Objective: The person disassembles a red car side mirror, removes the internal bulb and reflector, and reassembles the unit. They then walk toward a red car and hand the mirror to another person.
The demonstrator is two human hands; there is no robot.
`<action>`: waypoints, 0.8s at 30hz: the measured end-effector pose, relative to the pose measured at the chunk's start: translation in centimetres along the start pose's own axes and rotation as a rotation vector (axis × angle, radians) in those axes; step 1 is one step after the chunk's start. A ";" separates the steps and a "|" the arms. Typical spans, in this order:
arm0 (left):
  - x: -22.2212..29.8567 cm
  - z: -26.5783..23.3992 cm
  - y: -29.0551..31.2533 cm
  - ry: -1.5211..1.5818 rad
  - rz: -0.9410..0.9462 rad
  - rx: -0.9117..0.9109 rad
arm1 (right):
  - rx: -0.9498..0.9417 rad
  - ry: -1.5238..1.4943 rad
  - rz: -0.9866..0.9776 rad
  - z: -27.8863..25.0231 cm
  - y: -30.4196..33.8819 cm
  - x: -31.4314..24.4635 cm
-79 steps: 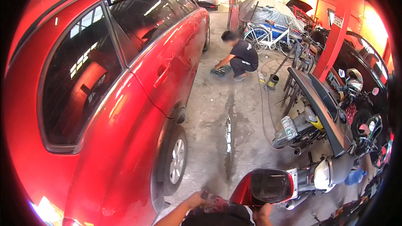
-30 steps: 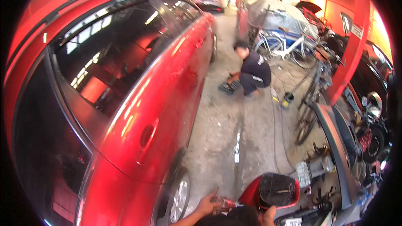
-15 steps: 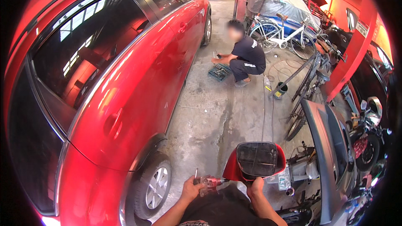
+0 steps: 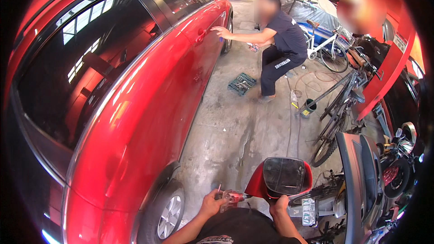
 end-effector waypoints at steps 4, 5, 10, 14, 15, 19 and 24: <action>5.1 -1.2 -4.8 -0.160 0.027 -0.041 | 0.074 -0.073 0.002 2.9 -2.6 0.5; 5.7 -1.7 -5.9 -0.161 0.035 -0.048 | 0.086 -0.070 -0.002 4.0 -3.3 0.7; 10.5 -4.5 -10.2 -0.157 0.120 -0.023 | 0.109 -0.052 -0.017 9.4 -6.6 1.1; 12.9 -5.6 -13.2 -0.179 0.025 -0.032 | 0.067 -0.048 0.028 12.4 -10.6 1.8; 13.3 -5.7 -14.0 -0.168 0.007 -0.028 | 0.063 -0.032 0.039 13.0 -11.7 2.0; 14.6 -6.0 -16.8 -0.120 -0.023 0.046 | 0.012 0.045 0.093 17.1 -15.2 1.3; 15.6 -5.4 -20.5 -0.167 -0.067 0.170 | -0.135 0.109 0.139 22.2 -21.1 1.4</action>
Point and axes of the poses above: each hand's wrist, its own y-axis away from the middle knuckle, its own z-axis out of the palm, x = y × z, the point moved 9 cm from there along -y, towards the middle knuckle, and after that the axes turned 9 degrees about -z, right-handed, at the moved point
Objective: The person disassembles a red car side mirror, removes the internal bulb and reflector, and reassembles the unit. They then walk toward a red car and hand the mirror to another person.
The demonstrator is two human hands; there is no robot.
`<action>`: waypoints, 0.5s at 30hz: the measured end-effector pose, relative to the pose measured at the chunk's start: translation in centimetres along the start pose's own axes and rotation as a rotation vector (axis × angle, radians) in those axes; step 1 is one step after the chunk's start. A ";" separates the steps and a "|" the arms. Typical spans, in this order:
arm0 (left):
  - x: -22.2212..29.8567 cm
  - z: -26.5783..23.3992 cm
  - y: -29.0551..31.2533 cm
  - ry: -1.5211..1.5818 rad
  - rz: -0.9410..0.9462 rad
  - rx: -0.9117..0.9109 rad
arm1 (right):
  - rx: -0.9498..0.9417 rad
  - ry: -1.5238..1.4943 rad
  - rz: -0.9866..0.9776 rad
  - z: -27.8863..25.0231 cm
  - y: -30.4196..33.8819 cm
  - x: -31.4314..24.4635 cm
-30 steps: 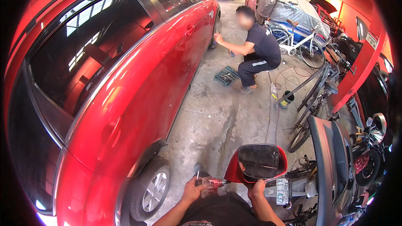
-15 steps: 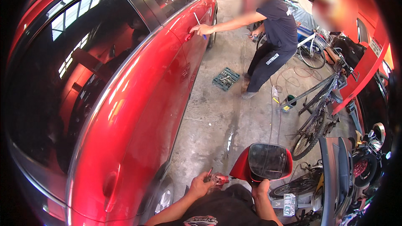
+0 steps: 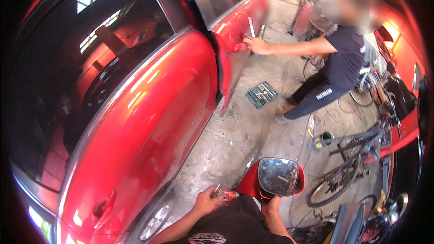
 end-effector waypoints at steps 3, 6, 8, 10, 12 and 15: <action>0.9 1.2 -1.1 -0.016 -0.039 0.060 | -0.046 0.079 0.080 2.2 -3.4 -1.1; 1.7 2.3 -2.4 -0.006 -0.058 0.135 | -0.046 0.099 0.097 3.5 -6.4 -2.2; 2.5 3.0 -2.8 0.060 -0.057 0.178 | -0.098 0.112 0.102 3.8 -8.5 -2.4; 3.4 3.3 -2.7 0.087 -0.082 0.237 | -0.107 0.125 0.108 4.2 -10.6 -2.4; 4.0 3.3 -3.0 0.079 -0.126 0.305 | -0.131 0.147 0.122 5.3 -12.2 -2.2; 2.4 3.9 -4.3 0.131 -0.072 0.419 | -0.186 0.239 0.159 7.2 -14.7 -1.7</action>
Point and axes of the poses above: each hand's wrist, its own y-axis away from the middle knuckle, its own z-axis out of the palm, x = y × z, the point moved 9 cm from there along -y, towards the middle knuckle, and after that the axes turned 9 degrees about -z, right-handed, at the moved point
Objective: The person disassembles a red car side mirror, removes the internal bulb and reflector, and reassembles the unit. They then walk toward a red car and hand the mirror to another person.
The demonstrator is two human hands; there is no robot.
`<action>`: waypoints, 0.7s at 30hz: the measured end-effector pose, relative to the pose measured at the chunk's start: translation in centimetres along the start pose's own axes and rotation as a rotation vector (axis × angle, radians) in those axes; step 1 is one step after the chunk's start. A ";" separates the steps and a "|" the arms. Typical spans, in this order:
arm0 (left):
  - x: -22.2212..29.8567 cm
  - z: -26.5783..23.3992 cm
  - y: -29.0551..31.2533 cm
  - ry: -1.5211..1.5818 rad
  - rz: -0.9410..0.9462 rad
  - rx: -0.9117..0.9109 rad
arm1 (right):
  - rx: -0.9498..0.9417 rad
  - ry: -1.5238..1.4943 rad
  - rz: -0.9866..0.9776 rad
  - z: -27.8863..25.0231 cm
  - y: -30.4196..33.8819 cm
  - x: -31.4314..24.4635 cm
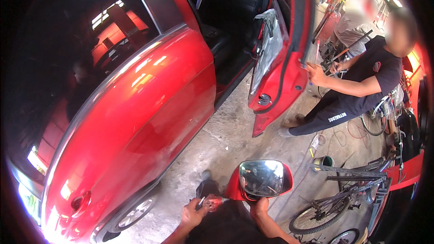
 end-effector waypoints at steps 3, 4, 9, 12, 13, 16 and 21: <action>2.7 0.8 -1.5 0.067 -0.231 -0.053 | -0.027 0.061 0.015 1.5 -4.2 0.2; 2.9 1.3 -2.5 0.071 -0.254 -0.052 | -0.029 0.094 0.018 1.8 -6.2 0.7; 1.4 3.7 -9.7 0.102 -0.173 0.093 | -0.052 0.179 0.059 11.0 -14.9 -1.8; 2.1 6.5 -15.0 0.218 -0.169 0.074 | -0.134 0.241 -0.021 14.0 -22.7 -3.2; 2.5 7.3 -17.0 0.265 -0.172 0.065 | -0.152 0.287 -0.028 15.5 -25.2 -3.9; 5.9 9.1 -23.5 0.282 -0.179 0.032 | -0.177 0.364 -0.045 18.9 -32.1 -5.9; 12.3 12.2 -34.1 0.373 -0.100 0.067 | -0.317 0.557 -0.177 25.9 -46.2 -10.2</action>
Point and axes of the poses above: each hand's wrist, its own y-axis away from the middle knuckle, its own z-axis out of the palm, x = y × z, the point moved 9 cm from there along -y, towards the middle knuckle, and after that the axes turned 9 degrees about -z, right-handed, at the moved point
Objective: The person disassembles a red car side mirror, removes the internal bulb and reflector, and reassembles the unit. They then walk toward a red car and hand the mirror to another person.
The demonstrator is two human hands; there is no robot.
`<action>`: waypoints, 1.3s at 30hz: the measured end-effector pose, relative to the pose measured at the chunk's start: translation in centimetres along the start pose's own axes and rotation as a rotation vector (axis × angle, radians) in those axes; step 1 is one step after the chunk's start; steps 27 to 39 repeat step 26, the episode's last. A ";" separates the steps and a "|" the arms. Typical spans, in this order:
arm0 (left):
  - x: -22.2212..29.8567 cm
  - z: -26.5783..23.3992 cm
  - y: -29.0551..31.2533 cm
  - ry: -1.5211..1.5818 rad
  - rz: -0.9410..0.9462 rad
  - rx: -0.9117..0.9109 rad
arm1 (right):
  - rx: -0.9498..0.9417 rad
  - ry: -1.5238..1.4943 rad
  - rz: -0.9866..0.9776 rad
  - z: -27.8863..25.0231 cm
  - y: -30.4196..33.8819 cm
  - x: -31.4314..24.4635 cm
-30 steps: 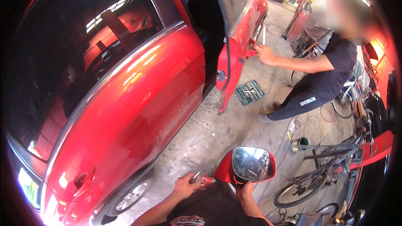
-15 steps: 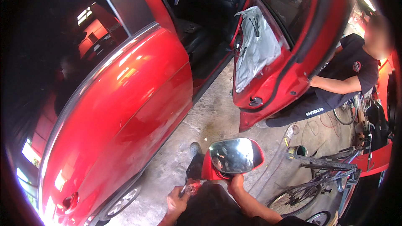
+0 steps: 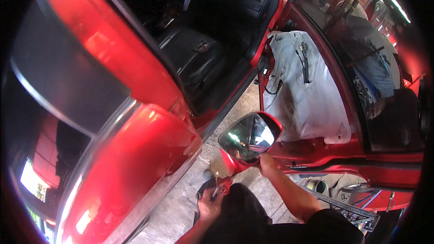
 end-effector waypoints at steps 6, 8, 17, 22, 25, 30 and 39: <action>7.9 5.3 -11.7 -0.031 -0.008 0.044 | 0.032 -0.032 0.188 5.2 -13.3 -10.2; 9.8 7.2 -15.3 -0.063 0.067 0.080 | 0.076 -0.065 0.225 4.9 -16.8 -11.0; 15.9 11.9 -28.0 -0.091 -0.080 0.203 | -0.030 -0.060 0.313 10.6 -31.0 -17.1; 22.1 14.8 -34.7 -0.215 0.165 0.344 | -0.055 -0.075 0.276 14.1 -38.0 -22.8; 25.8 16.8 -38.6 -0.243 0.372 0.386 | -0.106 -0.203 0.318 13.6 -44.6 -23.6; 26.1 17.1 -40.1 -0.249 0.370 0.388 | -0.185 -0.258 0.335 14.9 -45.8 -24.8; 26.1 17.1 -40.1 -0.249 0.370 0.388 | -0.185 -0.258 0.335 14.9 -45.8 -24.8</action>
Point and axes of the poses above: each hand's wrist, its own y-axis away from the middle knuckle, its own z-axis out of the palm, x = y × z, the point moved 9 cm from there along -y, towards the middle knuckle, and after that the axes turned 9 degrees about -z, right-handed, at the moved point
